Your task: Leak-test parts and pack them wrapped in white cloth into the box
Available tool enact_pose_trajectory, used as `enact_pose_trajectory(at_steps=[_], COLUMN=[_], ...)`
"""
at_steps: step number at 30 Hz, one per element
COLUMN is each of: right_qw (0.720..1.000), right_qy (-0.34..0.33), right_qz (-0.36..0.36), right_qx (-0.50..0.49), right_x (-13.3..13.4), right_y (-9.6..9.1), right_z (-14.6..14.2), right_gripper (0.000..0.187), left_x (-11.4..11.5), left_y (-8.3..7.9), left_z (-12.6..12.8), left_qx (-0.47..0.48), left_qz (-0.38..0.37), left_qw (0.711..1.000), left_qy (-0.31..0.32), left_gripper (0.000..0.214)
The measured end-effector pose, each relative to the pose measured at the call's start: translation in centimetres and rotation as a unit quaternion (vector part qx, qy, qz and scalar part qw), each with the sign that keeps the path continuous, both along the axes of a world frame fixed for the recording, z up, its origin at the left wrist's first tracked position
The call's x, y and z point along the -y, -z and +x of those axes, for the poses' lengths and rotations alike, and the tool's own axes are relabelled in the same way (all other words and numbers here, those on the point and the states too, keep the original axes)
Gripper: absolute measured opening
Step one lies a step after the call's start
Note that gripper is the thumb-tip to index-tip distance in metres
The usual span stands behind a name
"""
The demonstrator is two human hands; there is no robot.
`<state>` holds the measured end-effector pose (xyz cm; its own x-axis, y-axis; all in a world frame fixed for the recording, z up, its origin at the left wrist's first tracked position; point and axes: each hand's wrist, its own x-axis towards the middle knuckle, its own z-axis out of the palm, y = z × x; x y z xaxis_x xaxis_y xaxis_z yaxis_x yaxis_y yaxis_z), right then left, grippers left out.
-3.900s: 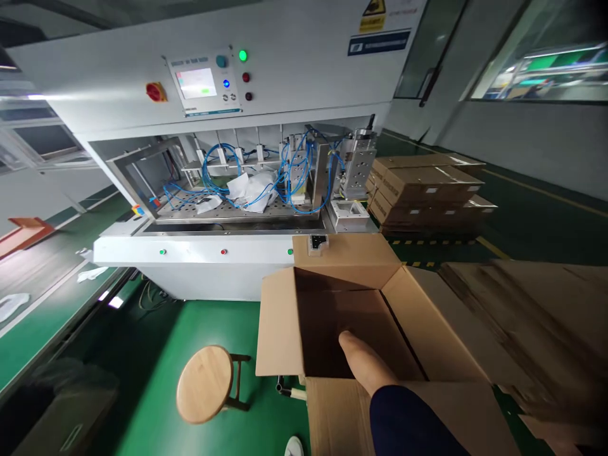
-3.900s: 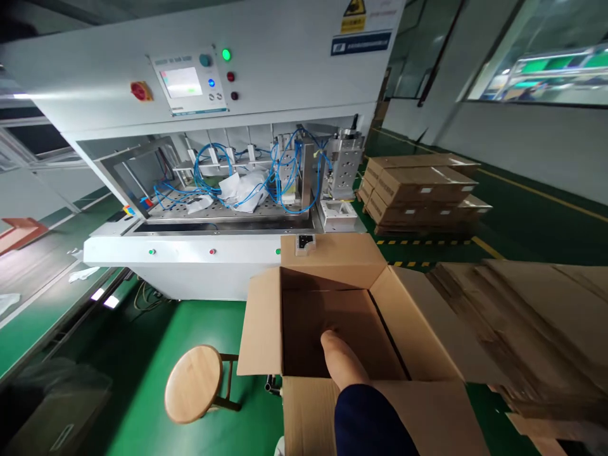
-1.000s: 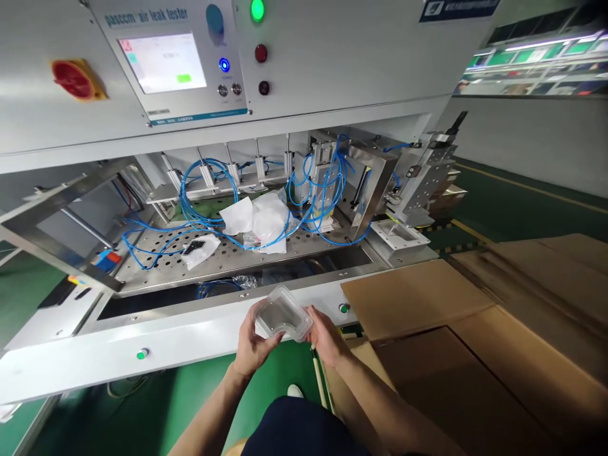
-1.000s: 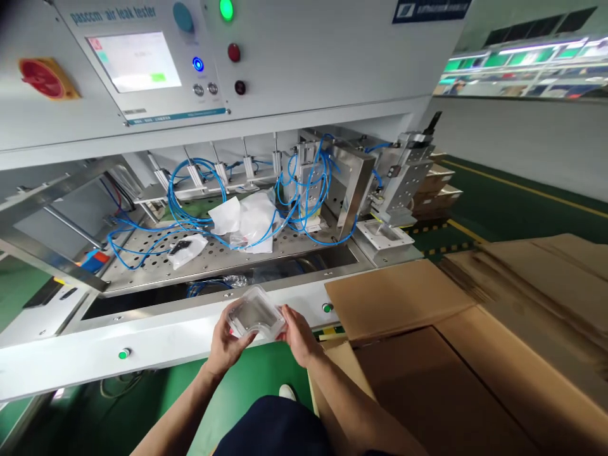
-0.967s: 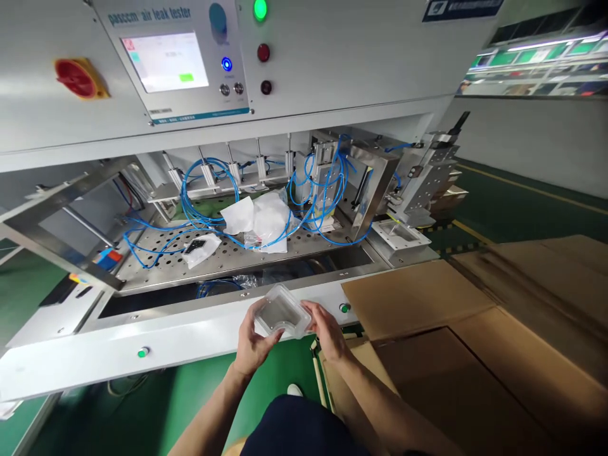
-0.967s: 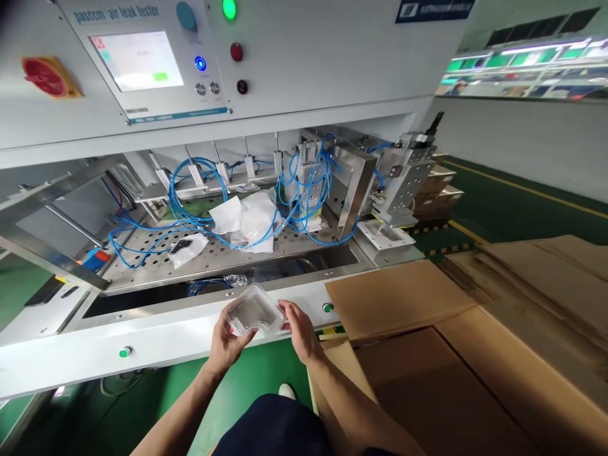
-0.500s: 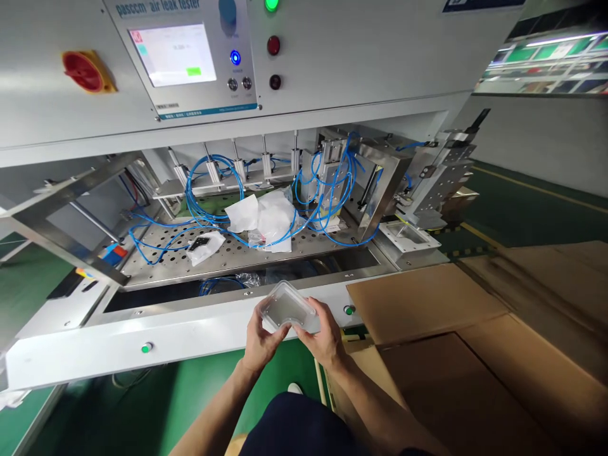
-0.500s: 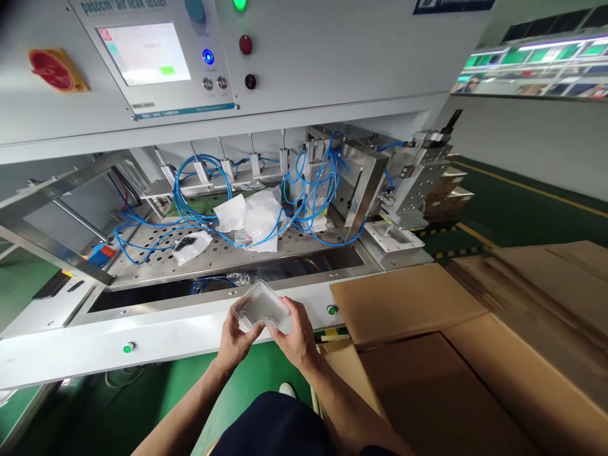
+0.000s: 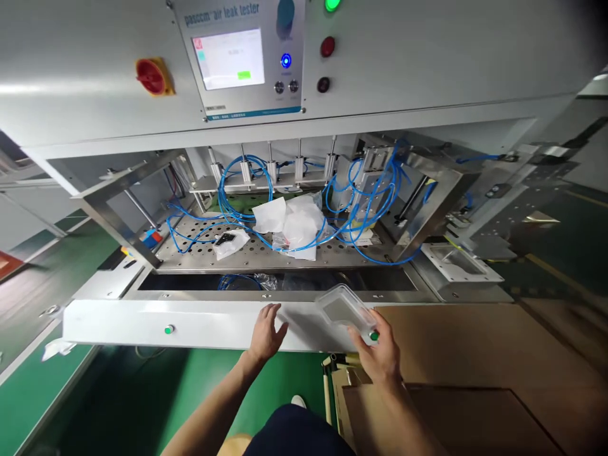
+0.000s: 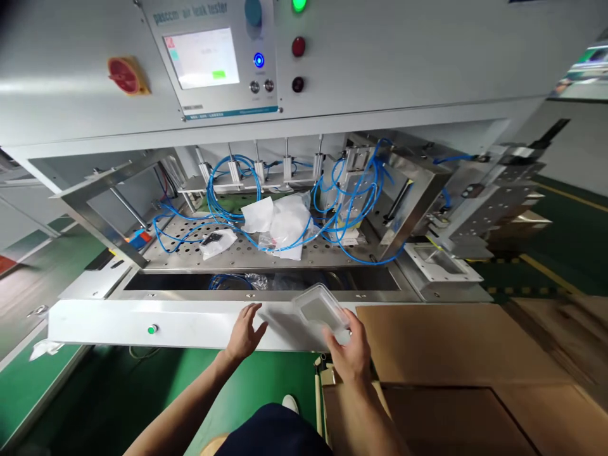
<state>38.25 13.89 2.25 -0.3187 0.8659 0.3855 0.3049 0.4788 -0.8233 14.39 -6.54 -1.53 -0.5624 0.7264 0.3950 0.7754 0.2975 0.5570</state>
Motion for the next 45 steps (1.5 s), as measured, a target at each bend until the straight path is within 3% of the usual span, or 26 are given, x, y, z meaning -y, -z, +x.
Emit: enact_pose_trajectory(at_steps=[4, 8, 14, 18, 24, 28, 32, 35, 38, 41, 45], right_qw=[0.999, 0.998, 0.986, 0.974, 0.968, 0.969, 0.978, 0.987, 0.964, 0.931, 0.922], right_qy=[0.015, 0.044, 0.060, 0.039, 0.040, 0.048, 0.071, 0.123, 0.200, 0.327, 0.380], right_qz=[-0.036, -0.008, 0.154, 0.222, 0.246, 0.243, 0.196, 0.083, -0.027, -0.044, -0.055], right_qx=[-0.025, -0.036, -0.011, -0.004, -0.012, -0.003, -0.006, -0.057, -0.173, -0.157, -0.054], right_x=[-2.0, -2.2, -1.5, -1.4, -1.6, -1.3, -2.4, -6.8, -14.6, -23.0, -31.2], right_y=[0.9, 0.7, -1.1, -2.5, -3.3, -2.9, -1.2, 0.8, 1.8, 1.0, -1.6], right_z=[1.6, 1.9, 1.6, 1.8, 2.5, 2.8, 3.0, 3.9, 6.1, 8.5, 9.5], right_gripper=[0.083, 0.078, 0.062, 0.059, 0.064, 0.063, 0.061, 0.068, 0.072, 0.066, 0.058], left_x=[1.0, 2.7, 3.5, 3.3, 3.3, 3.3, 3.3, 3.3, 3.2, 3.1, 3.1], left_y=[2.6, 4.4, 6.1, 6.8, 7.2, 7.0, 6.8, 6.8, 6.8, 6.8, 6.9], left_z=[-4.1, -6.7, -7.6, -7.7, -7.8, -7.7, -7.6, -7.4, -7.3, -7.3, -7.3], left_qx=[-0.059, -0.106, -0.162, -0.205, -0.219, -0.223, -0.218, -0.225, -0.228, -0.229, -0.234], left_qz=[-0.019, -0.044, -0.056, -0.061, -0.057, -0.050, -0.044, -0.036, -0.030, -0.029, -0.039], left_qw=[0.995, 0.991, 0.984, 0.976, 0.972, 0.972, 0.974, 0.972, 0.972, 0.972, 0.970], left_qy=[-0.073, -0.066, -0.044, -0.049, -0.055, -0.052, -0.051, -0.053, -0.054, -0.052, -0.053], left_gripper=[0.050, 0.053, 0.057, 0.059, 0.059, 0.060, 0.061, 0.066, 0.071, 0.074, 0.077])
